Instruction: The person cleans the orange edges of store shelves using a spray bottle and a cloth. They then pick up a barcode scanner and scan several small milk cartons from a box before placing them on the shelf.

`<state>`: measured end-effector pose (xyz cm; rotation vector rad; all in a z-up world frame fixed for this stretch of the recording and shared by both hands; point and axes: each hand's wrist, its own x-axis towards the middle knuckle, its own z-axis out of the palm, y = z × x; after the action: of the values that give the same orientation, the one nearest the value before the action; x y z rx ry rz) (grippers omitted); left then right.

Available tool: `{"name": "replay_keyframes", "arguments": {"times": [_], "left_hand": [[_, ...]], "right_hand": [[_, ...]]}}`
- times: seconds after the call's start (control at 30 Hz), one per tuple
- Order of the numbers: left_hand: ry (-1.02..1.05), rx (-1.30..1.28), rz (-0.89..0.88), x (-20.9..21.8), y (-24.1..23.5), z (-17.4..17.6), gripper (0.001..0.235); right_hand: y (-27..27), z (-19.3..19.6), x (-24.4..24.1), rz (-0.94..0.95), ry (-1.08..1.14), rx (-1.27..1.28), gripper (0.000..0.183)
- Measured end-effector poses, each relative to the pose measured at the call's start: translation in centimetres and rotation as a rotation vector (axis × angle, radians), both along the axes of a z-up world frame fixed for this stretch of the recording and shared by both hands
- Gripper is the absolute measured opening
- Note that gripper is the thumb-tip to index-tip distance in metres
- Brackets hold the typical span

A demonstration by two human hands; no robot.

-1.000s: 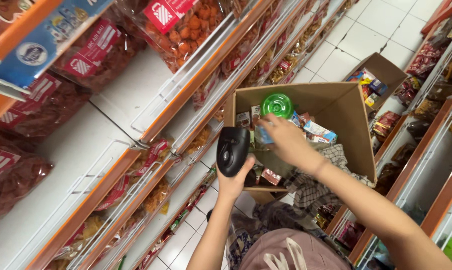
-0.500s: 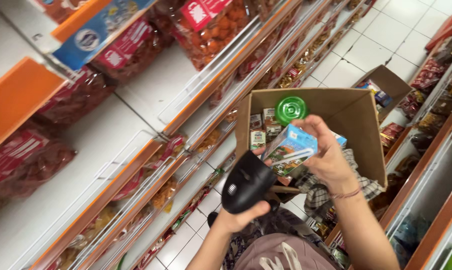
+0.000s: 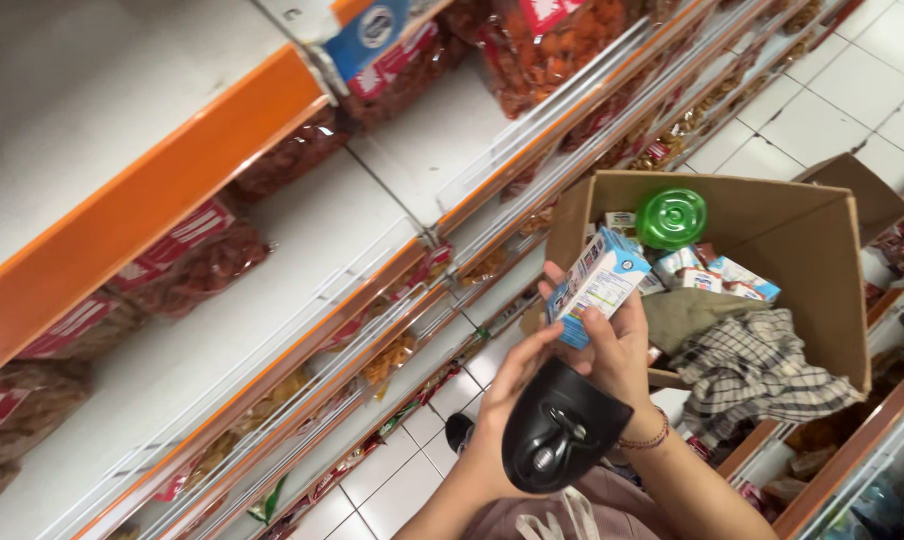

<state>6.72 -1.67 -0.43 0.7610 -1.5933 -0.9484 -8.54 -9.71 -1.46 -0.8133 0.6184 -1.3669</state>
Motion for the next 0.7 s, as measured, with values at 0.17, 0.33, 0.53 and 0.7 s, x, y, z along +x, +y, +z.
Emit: {"name": "replay_keyframes", "arguments": {"times": [0.17,0.33,0.53,0.7], "left_hand": [[0.055,0.103,0.080,3.1,2.3,1.2,0.044],[-0.081,0.042,0.230,6.8,3.5,1.8,0.037],[-0.059,0.143,0.265,10.5,5.3,2.1,0.039],[-0.032,0.171,0.246,13.2,6.9,1.9,0.040]], "right_hand": [[0.1,-1.9,1.9,0.052,-0.173,0.025,0.059],[0.7,-0.6,4.3,0.146,-0.319,0.123,0.061],[0.9,1.4,7.2,0.290,-0.261,0.037,0.059],[1.8,1.1,9.9,0.370,-0.391,0.194,0.059]]}}
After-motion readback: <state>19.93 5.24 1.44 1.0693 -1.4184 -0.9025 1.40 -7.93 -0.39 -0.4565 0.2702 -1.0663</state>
